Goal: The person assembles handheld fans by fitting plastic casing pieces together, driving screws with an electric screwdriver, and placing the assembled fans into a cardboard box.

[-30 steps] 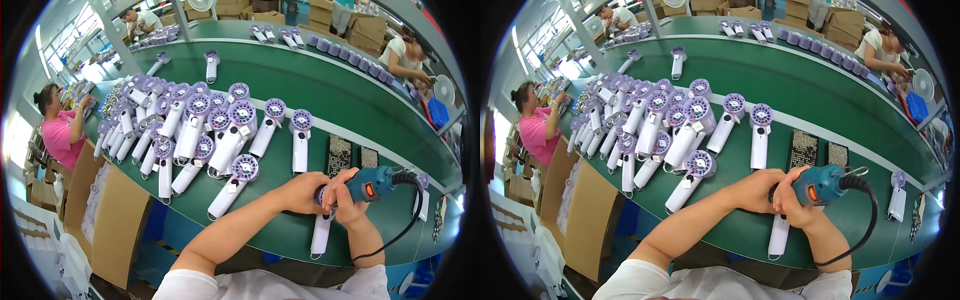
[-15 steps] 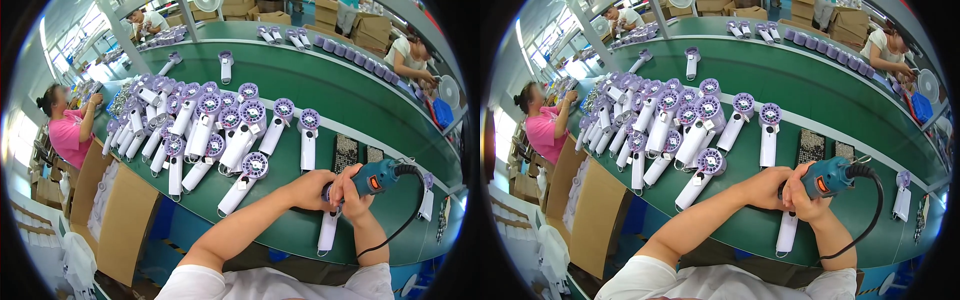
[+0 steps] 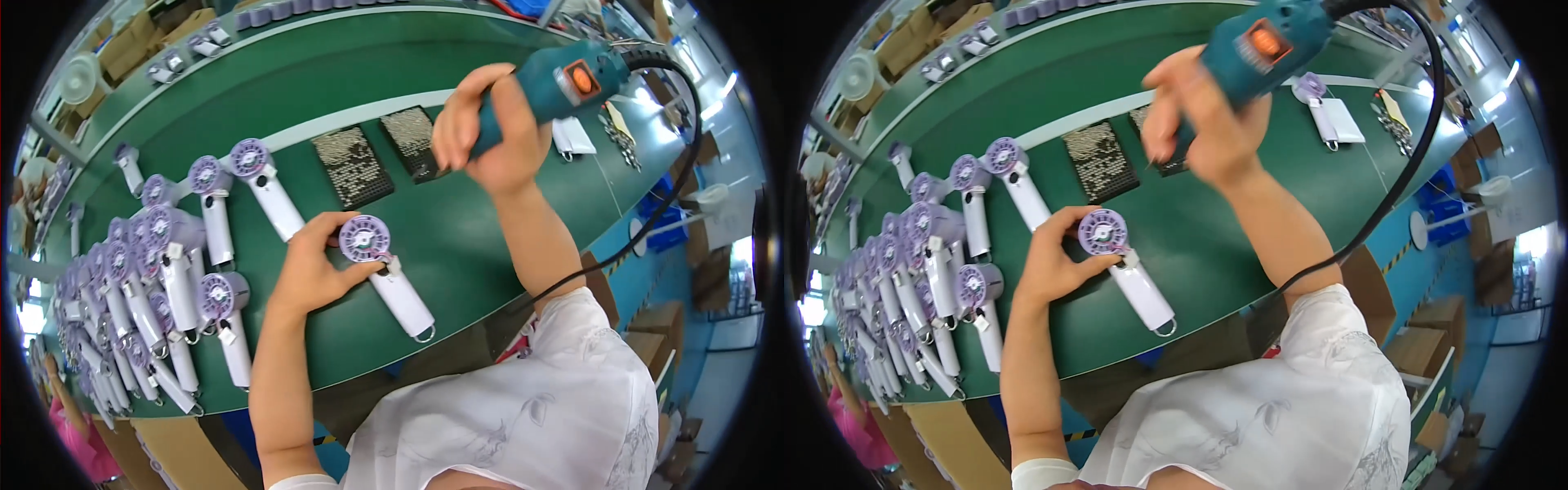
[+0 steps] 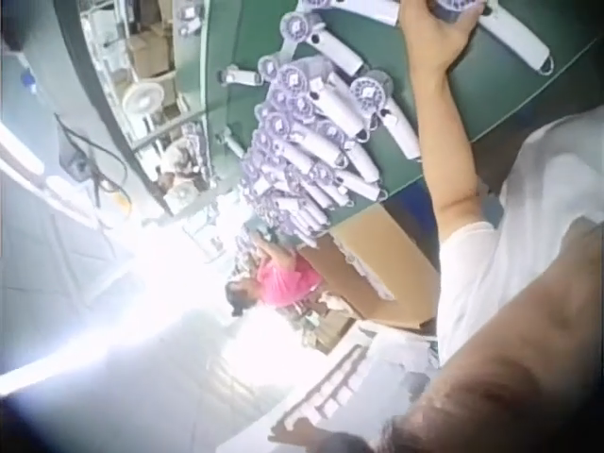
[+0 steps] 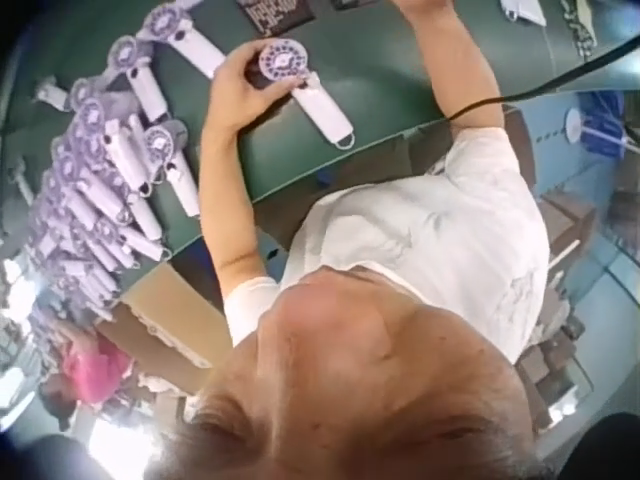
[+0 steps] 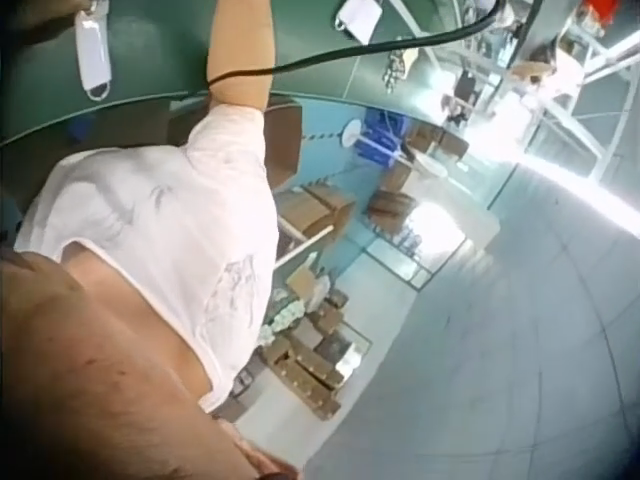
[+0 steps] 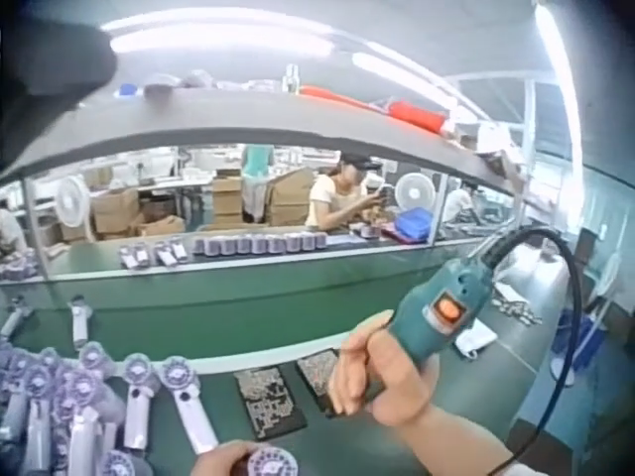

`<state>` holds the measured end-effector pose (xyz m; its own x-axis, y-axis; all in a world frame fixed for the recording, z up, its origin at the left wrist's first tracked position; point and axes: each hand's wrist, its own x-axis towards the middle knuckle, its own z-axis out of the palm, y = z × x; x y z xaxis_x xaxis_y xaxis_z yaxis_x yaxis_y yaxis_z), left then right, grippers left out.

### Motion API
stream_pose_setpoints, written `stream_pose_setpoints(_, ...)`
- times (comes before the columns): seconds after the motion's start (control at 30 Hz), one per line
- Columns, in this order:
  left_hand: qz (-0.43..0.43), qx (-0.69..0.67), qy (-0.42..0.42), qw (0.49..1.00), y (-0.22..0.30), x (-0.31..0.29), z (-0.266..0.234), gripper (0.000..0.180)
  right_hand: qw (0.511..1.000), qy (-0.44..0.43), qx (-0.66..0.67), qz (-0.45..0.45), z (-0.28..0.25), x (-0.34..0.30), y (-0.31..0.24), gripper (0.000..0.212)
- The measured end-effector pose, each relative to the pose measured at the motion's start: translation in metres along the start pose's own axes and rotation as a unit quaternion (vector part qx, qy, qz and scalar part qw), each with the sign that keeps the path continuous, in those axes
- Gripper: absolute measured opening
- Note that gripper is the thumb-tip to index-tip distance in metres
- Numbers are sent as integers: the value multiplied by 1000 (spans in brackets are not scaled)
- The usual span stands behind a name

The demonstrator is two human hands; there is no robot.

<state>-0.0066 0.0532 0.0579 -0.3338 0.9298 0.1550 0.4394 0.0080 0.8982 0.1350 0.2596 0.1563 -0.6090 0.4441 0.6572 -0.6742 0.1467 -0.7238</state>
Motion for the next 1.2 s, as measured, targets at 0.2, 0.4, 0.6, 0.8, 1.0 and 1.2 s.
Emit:
stream_pose_setpoints(0.2,56,27,7,998,-2,5,14,59,969,235,-73,-27,-68,-14,22,25)
stream_pose_setpoints(0.4,82,27,9,996,-4,6,18,60,965,257,-49,-19,-67,-21,43,27)
stream_pose_setpoints(0.6,66,30,1,997,-4,9,17,61,970,236,-63,5,-61,-20,51,27)
stream_pose_setpoints(0.8,82,21,-2,996,-7,10,16,62,974,187,-127,17,-61,-21,55,28)
stream_pose_setpoints(1.0,87,20,4,996,-5,10,16,62,975,193,-110,18,-60,-21,59,32)
stream_pose_setpoints(1.2,84,16,5,996,-5,10,16,61,976,190,-106,24,-58,-22,61,30)
